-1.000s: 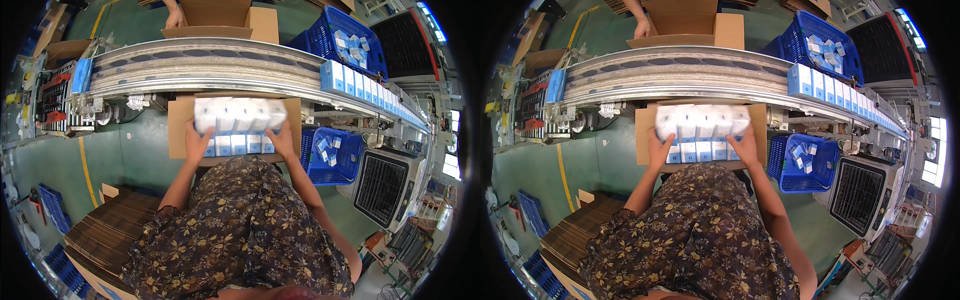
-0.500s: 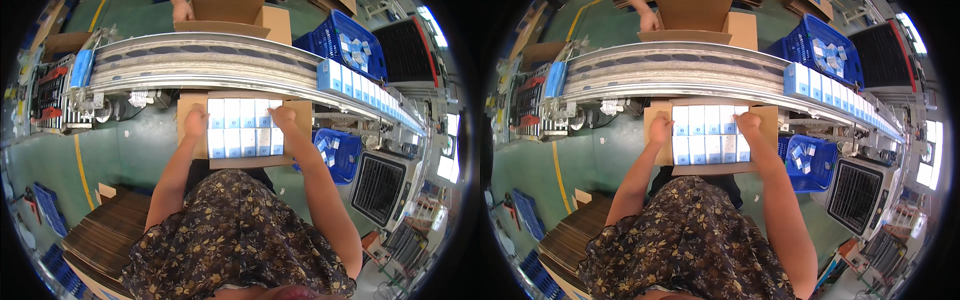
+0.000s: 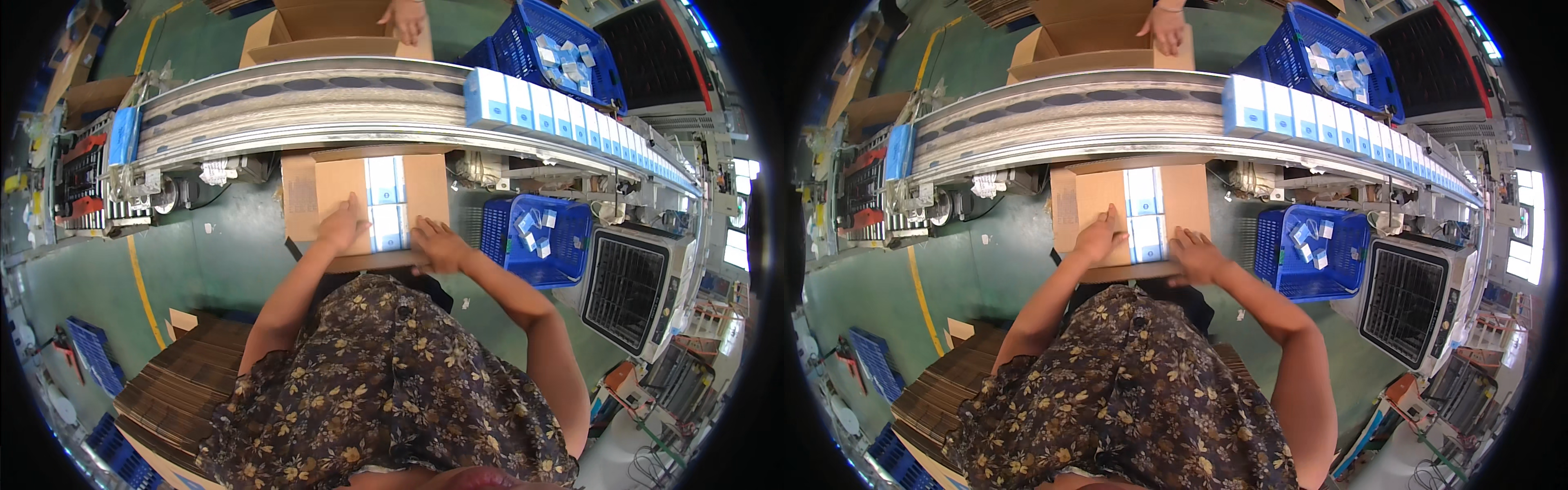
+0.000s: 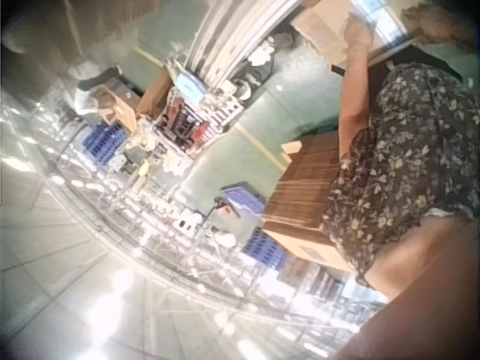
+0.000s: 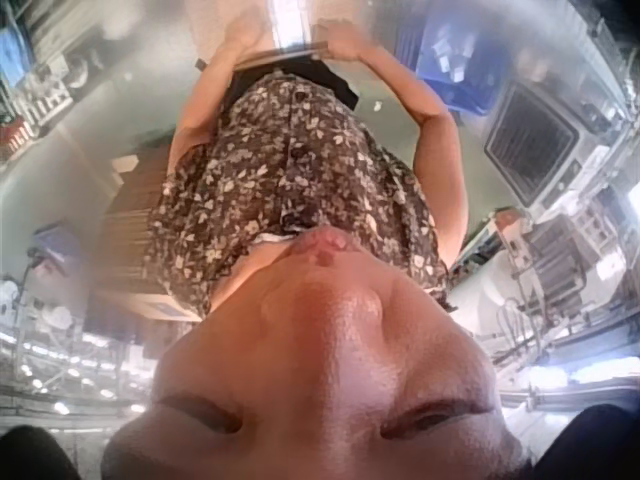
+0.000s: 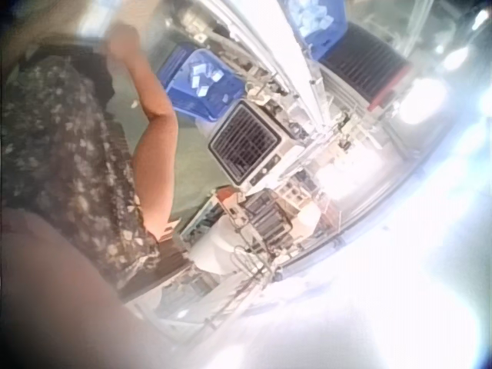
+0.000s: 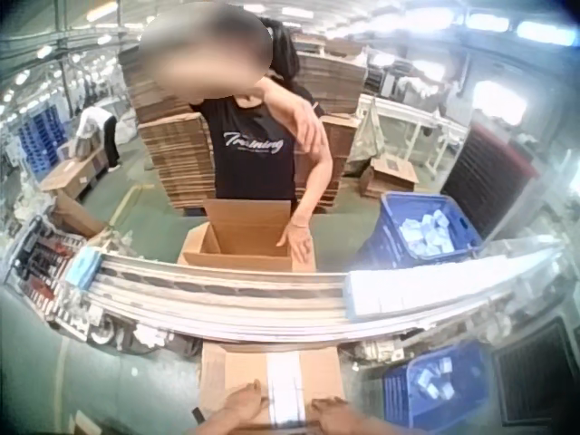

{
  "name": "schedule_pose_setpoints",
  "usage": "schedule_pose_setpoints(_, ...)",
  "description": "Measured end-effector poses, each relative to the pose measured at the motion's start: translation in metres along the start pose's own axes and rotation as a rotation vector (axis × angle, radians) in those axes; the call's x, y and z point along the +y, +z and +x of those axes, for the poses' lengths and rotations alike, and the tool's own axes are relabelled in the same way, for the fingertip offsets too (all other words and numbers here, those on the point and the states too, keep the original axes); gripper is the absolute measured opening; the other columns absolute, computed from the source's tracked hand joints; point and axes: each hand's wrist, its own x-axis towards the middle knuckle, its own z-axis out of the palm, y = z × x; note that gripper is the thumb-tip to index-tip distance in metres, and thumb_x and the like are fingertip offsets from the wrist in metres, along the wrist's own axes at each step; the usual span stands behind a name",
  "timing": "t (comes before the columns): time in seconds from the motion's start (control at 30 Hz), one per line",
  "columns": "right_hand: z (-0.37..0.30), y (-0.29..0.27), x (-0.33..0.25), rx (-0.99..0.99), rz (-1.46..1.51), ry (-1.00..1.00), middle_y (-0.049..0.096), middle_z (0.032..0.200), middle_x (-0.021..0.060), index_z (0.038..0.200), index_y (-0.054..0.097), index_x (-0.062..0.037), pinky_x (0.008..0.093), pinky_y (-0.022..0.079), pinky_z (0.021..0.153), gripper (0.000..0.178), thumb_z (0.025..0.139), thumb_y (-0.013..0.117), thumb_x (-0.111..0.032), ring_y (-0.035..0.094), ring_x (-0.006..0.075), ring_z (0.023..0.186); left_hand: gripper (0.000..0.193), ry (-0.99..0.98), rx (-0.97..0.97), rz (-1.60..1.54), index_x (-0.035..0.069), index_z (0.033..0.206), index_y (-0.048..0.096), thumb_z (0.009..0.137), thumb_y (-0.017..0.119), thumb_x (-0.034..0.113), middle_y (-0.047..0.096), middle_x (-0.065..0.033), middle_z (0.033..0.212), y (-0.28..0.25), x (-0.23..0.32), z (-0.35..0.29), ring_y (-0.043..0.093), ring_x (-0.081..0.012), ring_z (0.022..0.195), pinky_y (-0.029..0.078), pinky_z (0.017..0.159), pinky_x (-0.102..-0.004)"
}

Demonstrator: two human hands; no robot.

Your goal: The person packs small white boxes from a conveyor belt into a larger cardboard box. They arrange the items in rows, close the cardboard box, and place it on a stack of other boxes before retrieving a new empty box to continue the process.

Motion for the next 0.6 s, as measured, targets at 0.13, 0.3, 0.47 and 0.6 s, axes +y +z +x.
schedule_pose_setpoints(0.13, 0.045, -0.002, 0.052, 0.351, -0.052, 0.231, 0.038, 0.147, 0.0282, 0.139, 0.035, 0.0118, 0.0464, 0.039, 0.109, 0.110, 0.074, 0.069, -0.071, 0.049, 0.0403, 0.126, 0.063, 0.054, 0.344, 0.102, 0.007, 0.148, 0.040, 0.094, 0.062, 0.031, 0.051, -0.0173, 0.138, -0.067, 0.047, 0.032, 0.055, -0.0354, 0.118, 0.048, 0.095, -0.0446)
schedule_pose_setpoints(0.3, 0.066, 0.040, 0.081, 0.512, 0.517, 0.454, 0.028, 0.150, 0.0337, 0.152, -0.003, 0.0090, 0.0429, 0.043, 0.107, 0.139, 0.066, 0.085, -0.056, 0.043, 0.0457, 0.133, 0.058, -0.015, 0.866, 0.377, 0.013, 0.146, 0.045, 0.093, 0.064, 0.024, 0.042, -0.0115, 0.150, -0.068, 0.048, 0.030, 0.038, -0.0355, 0.136, 0.032, 0.111, -0.0554)
schedule_pose_setpoints(0.47, 0.069, 0.051, 0.079, 0.639, 0.437, 0.383, 0.028, 0.152, 0.0298, 0.151, 0.010, 0.0109, 0.0435, 0.042, 0.109, 0.128, 0.067, 0.087, -0.048, 0.041, 0.0447, 0.135, 0.070, -0.192, 0.353, 0.316, 0.018, 0.156, 0.029, 0.096, 0.056, 0.041, 0.018, -0.0090, 0.165, 0.030, 0.017, -0.022, 0.018, -0.0336, 0.151, 0.026, 0.110, -0.0673)
schedule_pose_setpoints(0.6, 0.069, 0.043, 0.018, 0.618, 0.674, 0.384, 0.034, 0.150, 0.0275, 0.150, 0.021, 0.0071, 0.0427, 0.042, 0.109, 0.116, 0.069, 0.086, -0.043, 0.042, 0.0431, 0.134, 0.073, -0.518, 0.533, 0.001, 0.020, 0.160, 0.016, 0.100, 0.041, 0.054, 0.008, -0.0101, 0.167, 0.045, -0.026, -0.017, 0.011, -0.0344, 0.153, 0.024, 0.109, -0.0680)
